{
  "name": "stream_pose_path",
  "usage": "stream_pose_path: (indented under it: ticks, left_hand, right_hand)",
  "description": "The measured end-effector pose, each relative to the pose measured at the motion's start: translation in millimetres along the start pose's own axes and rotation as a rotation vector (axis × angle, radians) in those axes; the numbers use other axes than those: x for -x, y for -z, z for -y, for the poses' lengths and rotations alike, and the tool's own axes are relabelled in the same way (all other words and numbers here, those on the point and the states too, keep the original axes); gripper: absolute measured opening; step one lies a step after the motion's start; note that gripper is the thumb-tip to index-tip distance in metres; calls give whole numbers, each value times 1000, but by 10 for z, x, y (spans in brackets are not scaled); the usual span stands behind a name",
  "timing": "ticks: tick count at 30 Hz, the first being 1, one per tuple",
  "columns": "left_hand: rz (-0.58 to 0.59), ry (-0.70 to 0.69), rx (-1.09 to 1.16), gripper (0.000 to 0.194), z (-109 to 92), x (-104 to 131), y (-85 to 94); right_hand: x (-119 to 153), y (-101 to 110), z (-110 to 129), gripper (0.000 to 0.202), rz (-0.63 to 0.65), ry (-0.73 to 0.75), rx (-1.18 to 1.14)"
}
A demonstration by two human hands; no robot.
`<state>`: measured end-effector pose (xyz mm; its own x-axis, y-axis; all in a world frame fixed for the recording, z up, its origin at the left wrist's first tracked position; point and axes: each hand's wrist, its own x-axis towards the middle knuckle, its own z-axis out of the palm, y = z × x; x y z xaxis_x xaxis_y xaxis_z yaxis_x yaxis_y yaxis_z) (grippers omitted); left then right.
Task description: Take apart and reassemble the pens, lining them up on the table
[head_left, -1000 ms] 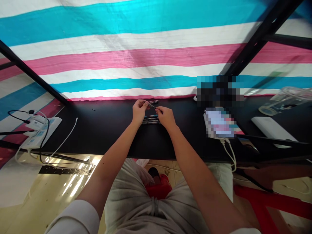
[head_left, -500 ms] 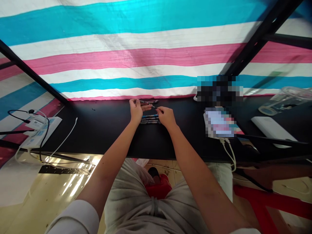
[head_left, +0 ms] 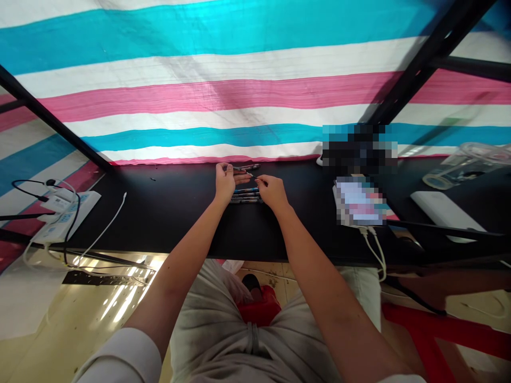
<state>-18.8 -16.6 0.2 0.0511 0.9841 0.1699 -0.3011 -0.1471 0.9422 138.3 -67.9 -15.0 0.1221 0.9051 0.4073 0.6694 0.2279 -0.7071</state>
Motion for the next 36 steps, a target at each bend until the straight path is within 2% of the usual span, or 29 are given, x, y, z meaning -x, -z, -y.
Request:
stream_pose_path:
  ticks: [7, 13, 18, 21, 25, 30, 36]
  left_hand:
    - [48, 11, -10, 26, 47, -18, 15]
    - [84, 14, 1, 24, 7, 3, 8]
    - [153, 28, -54, 29, -18, 43, -26]
    - [192, -25, -152, 32, -5, 48, -32]
    - [145, -100, -322, 27, -13, 30, 3]
    - [98, -78, -369, 25, -58, 12, 51]
    - [93, -72, -456, 35, -73, 54, 49]
  right_hand:
    - [-7, -14, 0, 25, 2, 7, 13]
    - [-1, -6, 8, 25, -16, 24, -4]
    - [-2, -12, 16, 24, 0, 21, 1]
    - [-5, -37, 16, 25, -44, 42, -25]
    - [-12, -58, 13, 38, -96, 59, -100]
    - [-22, -51, 3, 33, -56, 104, -136]
    - [-19, -39, 22, 28, -33, 113, -153]
